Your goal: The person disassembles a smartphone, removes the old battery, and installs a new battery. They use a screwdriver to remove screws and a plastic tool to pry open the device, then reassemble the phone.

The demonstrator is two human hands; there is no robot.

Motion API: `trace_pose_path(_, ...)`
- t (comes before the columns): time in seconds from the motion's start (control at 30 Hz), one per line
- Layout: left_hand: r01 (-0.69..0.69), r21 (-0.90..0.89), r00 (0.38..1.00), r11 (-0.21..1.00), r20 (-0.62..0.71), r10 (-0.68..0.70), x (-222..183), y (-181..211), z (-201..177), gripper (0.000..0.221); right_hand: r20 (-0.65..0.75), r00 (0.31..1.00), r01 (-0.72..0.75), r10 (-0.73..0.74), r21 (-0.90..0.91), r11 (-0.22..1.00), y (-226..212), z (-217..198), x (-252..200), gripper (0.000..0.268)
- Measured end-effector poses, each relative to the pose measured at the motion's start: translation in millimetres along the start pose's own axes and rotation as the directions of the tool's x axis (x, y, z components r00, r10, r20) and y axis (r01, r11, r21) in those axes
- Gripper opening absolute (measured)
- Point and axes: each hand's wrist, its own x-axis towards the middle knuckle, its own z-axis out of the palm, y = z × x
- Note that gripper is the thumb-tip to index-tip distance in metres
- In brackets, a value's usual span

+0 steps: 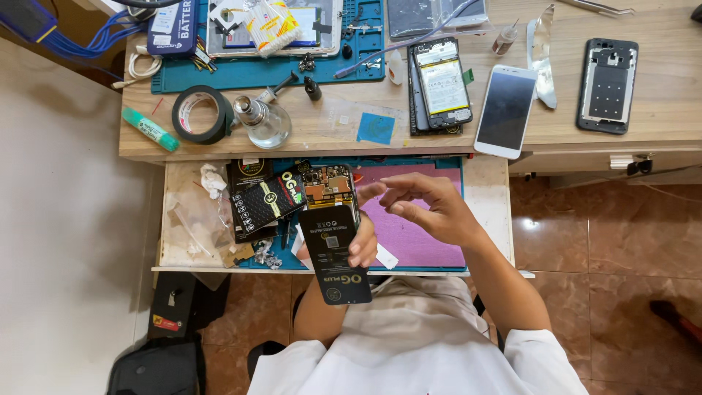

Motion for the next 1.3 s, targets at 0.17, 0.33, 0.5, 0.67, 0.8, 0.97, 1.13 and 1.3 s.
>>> trace_pose_path(0.17,0.050,0.003,0.998,0.999,0.031,-0.050,15.8,7.3,10.3,0.132,-0.007,0.999,-0.038,0.038,0.005,0.999,4.7,-3.1,0.1,0.032)
trace_pose_path(0.33,0.070,-0.002,0.997,0.998,0.023,-0.070,7.5,8.7,3.1,0.134,-0.020,0.998,-0.055,0.055,0.010,0.998,6.2,-4.2,-0.7,0.032)
trace_pose_path(0.5,0.089,0.032,0.996,0.996,0.025,-0.090,5.2,10.4,1.0,0.135,-0.044,0.997,-0.070,0.070,-0.004,0.998,10.0,-6.7,-1.4,0.031)
trace_pose_path(0.67,0.064,0.137,0.992,0.988,-0.119,-0.048,-32.3,23.7,-25.4,0.119,-0.144,0.984,-0.099,0.107,0.056,0.993,20.2,-16.2,-10.2,0.031)
trace_pose_path(0.8,0.288,0.689,0.765,0.665,-0.583,0.273,-9.1,18.4,15.7,0.082,-0.158,0.980,-0.119,0.124,0.040,0.992,20.8,-16.4,-15.8,0.034)
trace_pose_path(0.97,0.658,0.695,0.556,0.291,-0.709,0.434,20.8,21.2,32.0,0.076,-0.002,0.969,-0.248,0.248,0.055,0.967,19.3,3.6,-18.4,0.099)
trace_pose_path(1.13,0.772,0.591,0.430,0.232,-0.756,0.495,43.0,11.6,31.5,0.073,0.038,0.972,-0.232,0.230,0.262,0.937,43.4,18.6,-24.8,0.119)
trace_pose_path(1.3,0.784,0.539,0.358,0.307,-0.797,0.486,38.5,11.0,17.8,0.070,-0.035,0.967,-0.230,0.254,0.317,0.920,44.8,21.7,-30.6,0.105)
